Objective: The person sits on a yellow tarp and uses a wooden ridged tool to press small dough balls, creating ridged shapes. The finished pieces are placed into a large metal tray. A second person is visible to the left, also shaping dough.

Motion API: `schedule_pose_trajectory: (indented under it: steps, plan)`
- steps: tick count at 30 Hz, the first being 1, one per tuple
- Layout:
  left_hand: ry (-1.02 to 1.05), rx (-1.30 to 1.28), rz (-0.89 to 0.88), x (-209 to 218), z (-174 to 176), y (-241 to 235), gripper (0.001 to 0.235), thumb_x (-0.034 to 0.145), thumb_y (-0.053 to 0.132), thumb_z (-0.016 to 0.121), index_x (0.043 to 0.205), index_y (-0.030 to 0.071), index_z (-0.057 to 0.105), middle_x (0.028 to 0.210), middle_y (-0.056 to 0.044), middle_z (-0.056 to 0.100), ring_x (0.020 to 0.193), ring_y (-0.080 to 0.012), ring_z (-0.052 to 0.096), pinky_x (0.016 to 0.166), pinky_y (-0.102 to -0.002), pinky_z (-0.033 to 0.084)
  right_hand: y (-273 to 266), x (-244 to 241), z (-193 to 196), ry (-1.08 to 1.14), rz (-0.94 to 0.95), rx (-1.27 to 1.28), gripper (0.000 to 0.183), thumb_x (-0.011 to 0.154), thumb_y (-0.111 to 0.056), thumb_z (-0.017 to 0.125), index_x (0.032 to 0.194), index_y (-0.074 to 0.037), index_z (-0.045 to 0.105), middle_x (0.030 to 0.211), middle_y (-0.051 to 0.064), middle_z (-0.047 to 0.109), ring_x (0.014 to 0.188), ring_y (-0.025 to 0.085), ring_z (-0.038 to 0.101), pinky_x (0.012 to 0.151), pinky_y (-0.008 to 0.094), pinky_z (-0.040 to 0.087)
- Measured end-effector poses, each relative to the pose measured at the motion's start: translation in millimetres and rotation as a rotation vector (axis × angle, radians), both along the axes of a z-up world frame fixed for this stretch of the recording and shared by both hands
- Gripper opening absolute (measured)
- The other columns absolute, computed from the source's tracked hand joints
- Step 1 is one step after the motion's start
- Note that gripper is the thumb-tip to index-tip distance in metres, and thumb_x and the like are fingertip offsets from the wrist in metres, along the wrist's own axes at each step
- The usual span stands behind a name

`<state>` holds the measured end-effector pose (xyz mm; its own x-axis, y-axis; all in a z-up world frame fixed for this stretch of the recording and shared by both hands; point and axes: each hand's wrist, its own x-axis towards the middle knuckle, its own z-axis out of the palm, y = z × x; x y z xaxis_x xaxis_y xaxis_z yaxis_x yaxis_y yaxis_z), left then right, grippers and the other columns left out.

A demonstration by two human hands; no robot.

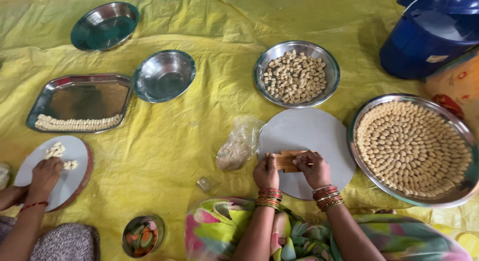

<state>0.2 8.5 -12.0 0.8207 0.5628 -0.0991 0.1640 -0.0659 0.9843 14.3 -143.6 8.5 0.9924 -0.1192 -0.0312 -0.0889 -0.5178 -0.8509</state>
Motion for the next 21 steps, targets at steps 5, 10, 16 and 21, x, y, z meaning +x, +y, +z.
schedule_pose_trajectory:
  steps: [5, 10, 16, 21]
  plan:
    - [0.151, 0.078, 0.013, 4, -13, 5, 0.038, 0.090, 0.041, 0.068, 0.084, 0.004, 0.073, 0.066, -0.014, 0.068, 0.059, -0.0262, 0.063, 0.061, -0.041, 0.049, -8, 1, -12, 0.074, -0.020, 0.092, 0.025, 0.084, -0.024, 0.081, 0.101, -0.007, 0.074, 0.095, 0.011, 0.079, 0.088, 0.019, 0.077, 0.082, 0.033, 0.064]
    - [0.264, 0.128, -0.053, 7, -37, 8, 0.039, 0.088, 0.043, 0.067, 0.089, 0.005, 0.072, 0.076, -0.017, 0.071, 0.073, -0.0351, 0.069, 0.071, -0.046, 0.052, 0, -6, -10, -0.018, 0.048, -0.130, 0.032, 0.080, -0.020, 0.082, 0.109, -0.010, 0.074, 0.100, 0.013, 0.070, 0.088, 0.022, 0.074, 0.082, 0.036, 0.062]
    - [0.319, 0.184, -0.047, 6, -53, 9, 0.039, 0.087, 0.041, 0.070, 0.087, 0.002, 0.066, 0.083, -0.019, 0.071, 0.079, -0.0394, 0.068, 0.077, -0.049, 0.053, 0, -10, -13, -0.044, 0.055, -0.119, 0.021, 0.081, -0.017, 0.078, 0.098, -0.007, 0.071, 0.096, 0.009, 0.073, 0.086, 0.021, 0.078, 0.081, 0.034, 0.064]
    - [0.351, 0.188, -0.057, 3, -39, 9, 0.037, 0.087, 0.040, 0.070, 0.092, 0.004, 0.065, 0.089, -0.018, 0.073, 0.086, -0.0397, 0.069, 0.081, -0.048, 0.053, -3, -4, -14, -0.015, 0.079, -0.197, 0.029, 0.080, -0.017, 0.079, 0.106, -0.009, 0.070, 0.094, 0.008, 0.073, 0.084, 0.022, 0.075, 0.080, 0.037, 0.061]
